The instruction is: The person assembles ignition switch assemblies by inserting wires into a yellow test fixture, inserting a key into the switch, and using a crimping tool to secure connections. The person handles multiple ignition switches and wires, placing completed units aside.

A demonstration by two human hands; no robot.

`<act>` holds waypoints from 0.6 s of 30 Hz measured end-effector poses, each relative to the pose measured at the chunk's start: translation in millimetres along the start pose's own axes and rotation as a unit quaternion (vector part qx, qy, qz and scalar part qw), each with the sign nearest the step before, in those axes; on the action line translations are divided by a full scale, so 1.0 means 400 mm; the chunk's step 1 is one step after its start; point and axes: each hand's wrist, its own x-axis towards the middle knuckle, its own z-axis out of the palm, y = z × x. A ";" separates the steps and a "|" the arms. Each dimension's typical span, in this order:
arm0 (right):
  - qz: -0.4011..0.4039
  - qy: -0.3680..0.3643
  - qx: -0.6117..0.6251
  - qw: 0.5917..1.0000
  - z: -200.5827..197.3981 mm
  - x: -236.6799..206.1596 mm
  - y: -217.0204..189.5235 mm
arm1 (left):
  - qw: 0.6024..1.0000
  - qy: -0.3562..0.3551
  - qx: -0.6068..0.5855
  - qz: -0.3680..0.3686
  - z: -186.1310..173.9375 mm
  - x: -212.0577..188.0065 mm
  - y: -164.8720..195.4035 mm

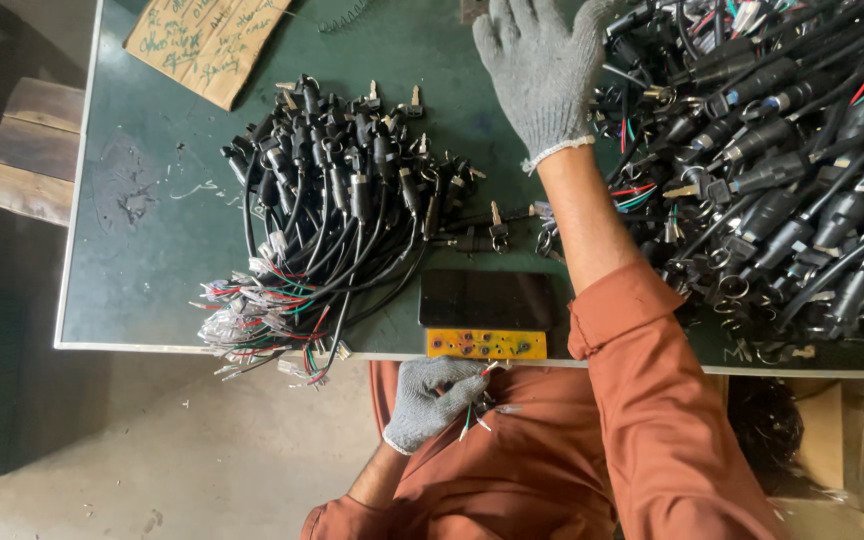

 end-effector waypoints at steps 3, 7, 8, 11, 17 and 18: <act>0.003 0.068 -0.070 0.995 -0.029 -0.035 -0.006 | 1.000 0.003 0.025 0.011 0.000 0.000 -0.002; 0.018 0.149 -0.202 0.968 -0.081 -0.074 0.015 | 1.000 0.001 0.019 -0.002 -0.001 -0.001 -0.004; 0.028 0.133 -0.233 0.963 -0.092 -0.077 0.020 | 1.000 0.000 0.023 0.001 -0.002 0.000 -0.005; 0.042 0.184 -0.257 0.948 -0.116 -0.072 0.035 | 1.000 -0.002 0.019 0.002 -0.002 -0.001 -0.008; 0.048 0.154 -0.249 0.955 -0.108 -0.063 0.035 | 1.000 -0.002 0.012 0.025 -0.002 0.002 -0.015; 0.056 0.171 -0.254 0.950 -0.101 -0.063 0.032 | 1.000 -0.002 0.019 0.019 -0.002 0.002 -0.015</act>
